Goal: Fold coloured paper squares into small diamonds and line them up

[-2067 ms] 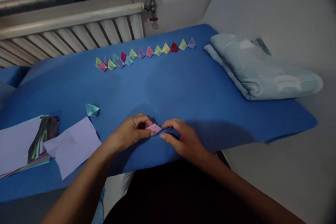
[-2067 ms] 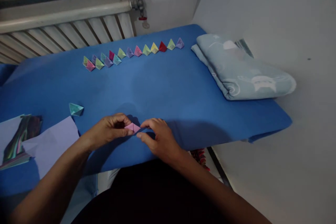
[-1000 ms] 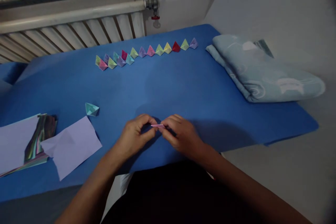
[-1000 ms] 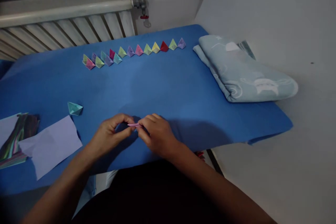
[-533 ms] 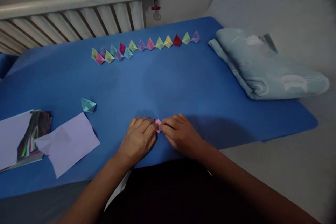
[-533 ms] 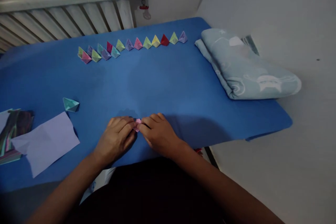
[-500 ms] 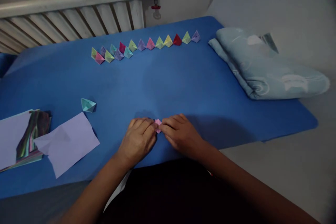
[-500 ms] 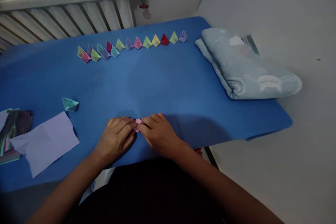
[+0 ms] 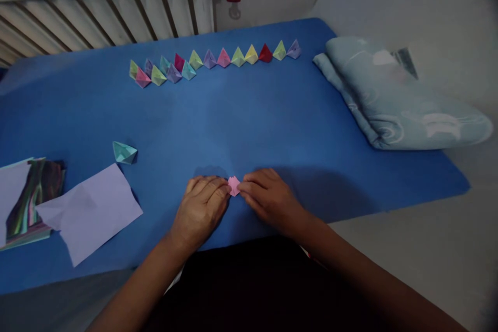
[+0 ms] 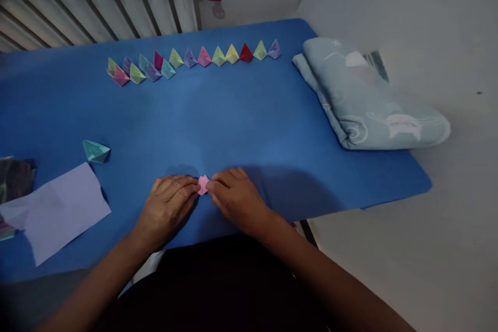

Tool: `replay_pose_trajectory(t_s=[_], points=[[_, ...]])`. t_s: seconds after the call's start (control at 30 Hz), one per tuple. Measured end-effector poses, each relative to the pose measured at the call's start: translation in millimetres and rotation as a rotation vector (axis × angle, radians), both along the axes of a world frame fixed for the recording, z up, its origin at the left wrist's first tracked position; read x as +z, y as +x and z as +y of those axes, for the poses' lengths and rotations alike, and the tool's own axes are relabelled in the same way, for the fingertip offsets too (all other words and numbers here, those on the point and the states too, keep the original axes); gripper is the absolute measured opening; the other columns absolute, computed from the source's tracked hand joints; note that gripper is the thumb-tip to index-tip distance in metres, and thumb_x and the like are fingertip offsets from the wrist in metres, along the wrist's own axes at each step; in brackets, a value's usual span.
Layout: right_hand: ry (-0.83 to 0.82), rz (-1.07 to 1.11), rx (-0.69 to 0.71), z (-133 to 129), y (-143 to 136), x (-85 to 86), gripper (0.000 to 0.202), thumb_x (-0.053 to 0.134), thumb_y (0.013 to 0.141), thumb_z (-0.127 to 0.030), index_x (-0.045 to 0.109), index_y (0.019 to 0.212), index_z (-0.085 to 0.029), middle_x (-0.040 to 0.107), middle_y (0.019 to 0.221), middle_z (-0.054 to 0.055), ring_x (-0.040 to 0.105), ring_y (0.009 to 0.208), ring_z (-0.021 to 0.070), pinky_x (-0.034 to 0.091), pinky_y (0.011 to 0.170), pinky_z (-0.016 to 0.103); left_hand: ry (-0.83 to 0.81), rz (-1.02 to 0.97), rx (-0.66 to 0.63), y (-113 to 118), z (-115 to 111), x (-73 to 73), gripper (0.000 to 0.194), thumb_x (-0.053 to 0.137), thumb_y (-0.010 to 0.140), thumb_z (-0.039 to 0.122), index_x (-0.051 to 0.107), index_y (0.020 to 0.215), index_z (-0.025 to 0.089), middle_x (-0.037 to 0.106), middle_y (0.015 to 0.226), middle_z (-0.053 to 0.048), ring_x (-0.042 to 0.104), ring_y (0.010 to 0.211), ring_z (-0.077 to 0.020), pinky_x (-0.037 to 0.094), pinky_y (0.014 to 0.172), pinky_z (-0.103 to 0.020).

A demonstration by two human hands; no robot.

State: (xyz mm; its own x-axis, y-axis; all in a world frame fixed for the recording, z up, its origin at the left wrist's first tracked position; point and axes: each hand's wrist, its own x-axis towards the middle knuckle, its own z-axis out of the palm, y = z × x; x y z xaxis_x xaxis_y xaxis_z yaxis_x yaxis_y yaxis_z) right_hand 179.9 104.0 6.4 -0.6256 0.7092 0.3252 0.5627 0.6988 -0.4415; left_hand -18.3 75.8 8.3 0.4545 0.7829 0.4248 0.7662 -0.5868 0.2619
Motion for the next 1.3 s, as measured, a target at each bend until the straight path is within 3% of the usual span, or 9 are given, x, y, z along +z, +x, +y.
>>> replay_pose_trajectory(t_s=[0.33, 0.6, 0.97, 1.3], points=[[-0.115, 0.090, -0.157, 1.0, -9.3, 3.4, 0.019, 0.048, 0.093, -0.020, 0.063, 0.083, -0.018, 0.066, 0.089, 0.005, 0.057, 0.085, 0.0172, 0.039, 0.079, 0.034, -0.125, -0.057, 0.122, 1.8, 1.5, 1.2, 0.014, 0.052, 0.092, 0.022, 0.065, 0.094, 0.018, 0.068, 0.097, -0.006, 0.058, 0.092, -0.0213, 0.041, 0.080, -0.038], [-0.121, 0.067, -0.208, 2.2, -12.7, 4.0, 0.020, 0.048, 0.093, -0.024, 0.060, 0.079, -0.019, 0.067, 0.095, 0.007, 0.057, 0.088, 0.0196, 0.039, 0.079, 0.035, -0.256, -0.033, 0.221, 9.5, 3.5, 9.0, 0.019, 0.047, 0.093, 0.025, 0.063, 0.088, 0.019, 0.066, 0.094, -0.006, 0.056, 0.086, -0.0211, 0.039, 0.078, -0.039], [-0.132, 0.059, -0.238, 3.7, -16.5, 3.3, 0.017, 0.049, 0.090, -0.020, 0.057, 0.075, -0.018, 0.067, 0.092, 0.006, 0.057, 0.084, 0.0196, 0.038, 0.076, 0.035, -0.481, -0.110, 0.341, 13.9, 12.3, 18.6, 0.012, 0.058, 0.086, 0.022, 0.062, 0.076, 0.020, 0.064, 0.086, -0.003, 0.057, 0.083, -0.0207, 0.039, 0.079, -0.041], [-0.174, 0.085, -0.247, 3.5, -15.8, 4.5, 0.015, 0.053, 0.089, -0.021, 0.057, 0.074, -0.019, 0.066, 0.092, 0.006, 0.057, 0.084, 0.0188, 0.038, 0.076, 0.034, -0.482, -0.128, 0.364, 13.7, 15.0, 17.7, 0.015, 0.058, 0.085, 0.022, 0.060, 0.070, 0.020, 0.064, 0.081, -0.002, 0.057, 0.080, -0.0205, 0.040, 0.076, -0.041]])
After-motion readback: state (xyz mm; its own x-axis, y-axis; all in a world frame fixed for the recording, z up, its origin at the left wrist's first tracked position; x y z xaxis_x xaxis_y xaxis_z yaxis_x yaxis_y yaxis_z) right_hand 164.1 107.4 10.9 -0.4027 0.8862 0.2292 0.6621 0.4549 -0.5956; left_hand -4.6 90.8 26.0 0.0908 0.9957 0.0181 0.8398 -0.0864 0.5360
